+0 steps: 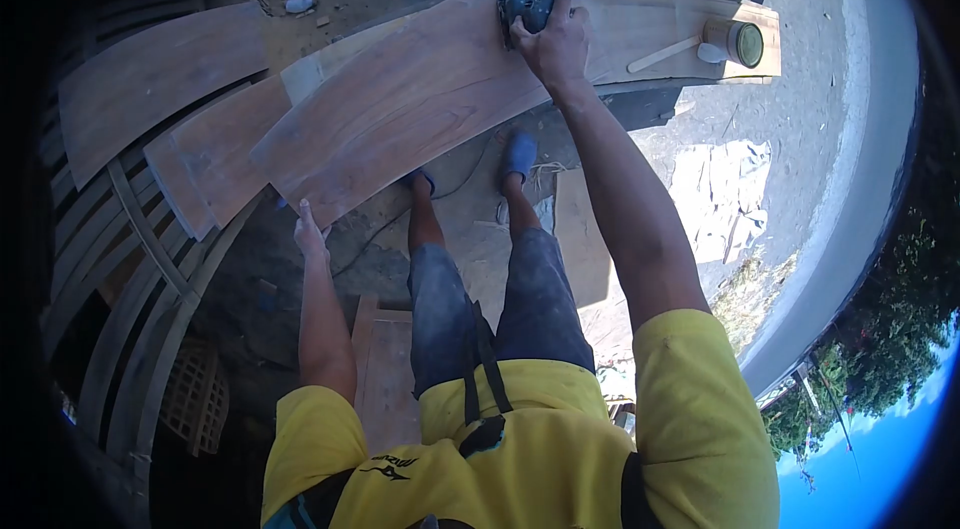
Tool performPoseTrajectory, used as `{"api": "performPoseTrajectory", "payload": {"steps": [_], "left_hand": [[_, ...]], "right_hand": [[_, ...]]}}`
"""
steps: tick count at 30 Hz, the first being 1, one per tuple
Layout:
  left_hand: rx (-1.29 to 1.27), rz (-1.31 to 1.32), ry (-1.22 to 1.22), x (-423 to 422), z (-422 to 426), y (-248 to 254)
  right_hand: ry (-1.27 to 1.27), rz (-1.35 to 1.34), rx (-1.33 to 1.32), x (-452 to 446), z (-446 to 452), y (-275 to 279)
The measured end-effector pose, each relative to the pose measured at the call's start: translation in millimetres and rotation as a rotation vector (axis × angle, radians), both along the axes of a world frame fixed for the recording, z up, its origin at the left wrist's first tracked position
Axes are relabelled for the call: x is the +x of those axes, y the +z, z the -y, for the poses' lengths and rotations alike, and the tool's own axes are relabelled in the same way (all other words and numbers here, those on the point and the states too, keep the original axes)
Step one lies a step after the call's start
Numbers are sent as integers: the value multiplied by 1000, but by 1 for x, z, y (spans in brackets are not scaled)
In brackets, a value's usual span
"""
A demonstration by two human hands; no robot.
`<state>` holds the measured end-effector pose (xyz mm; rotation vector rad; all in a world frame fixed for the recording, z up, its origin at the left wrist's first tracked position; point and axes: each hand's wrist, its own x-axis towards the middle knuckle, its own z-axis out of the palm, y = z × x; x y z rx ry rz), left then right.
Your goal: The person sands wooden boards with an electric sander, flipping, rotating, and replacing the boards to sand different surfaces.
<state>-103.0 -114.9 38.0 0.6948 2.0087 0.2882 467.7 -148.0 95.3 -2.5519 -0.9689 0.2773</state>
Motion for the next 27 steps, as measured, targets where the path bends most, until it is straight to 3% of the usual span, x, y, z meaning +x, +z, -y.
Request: {"api": "performPoseTrajectory", "payload": {"steps": [4, 7, 12, 14, 15, 17, 20, 23, 27], "left_hand": [[-2, -31, 0, -2, -2, -4], [-7, -42, -3, 3, -1, 1], [-63, -133, -101, -4, -8, -1], [36, -218, -332, -21, -10, -11], [35, -219, -337, -15, -7, -9], [473, -621, -662, 17, 2, 2], [461, -545, -1151, 92, 8, 44], [472, -378, -1579, 166, 35, 31], [469, -538, -1520, 210, 45, -2]], "right_hand": [[167, -286, -38, -81, -7, 13], [385, -358, -91, -141, -11, 25], [592, -402, -129, -149, -34, 23], [445, -358, -29, -118, -42, 19], [380, -355, -15, -98, -44, 17], [286, -281, 48, -50, -43, 3], [207, -160, 31, 20, -35, -1], [120, -64, 37, 89, -18, -11], [66, 0, 1, 103, 6, -14]]}}
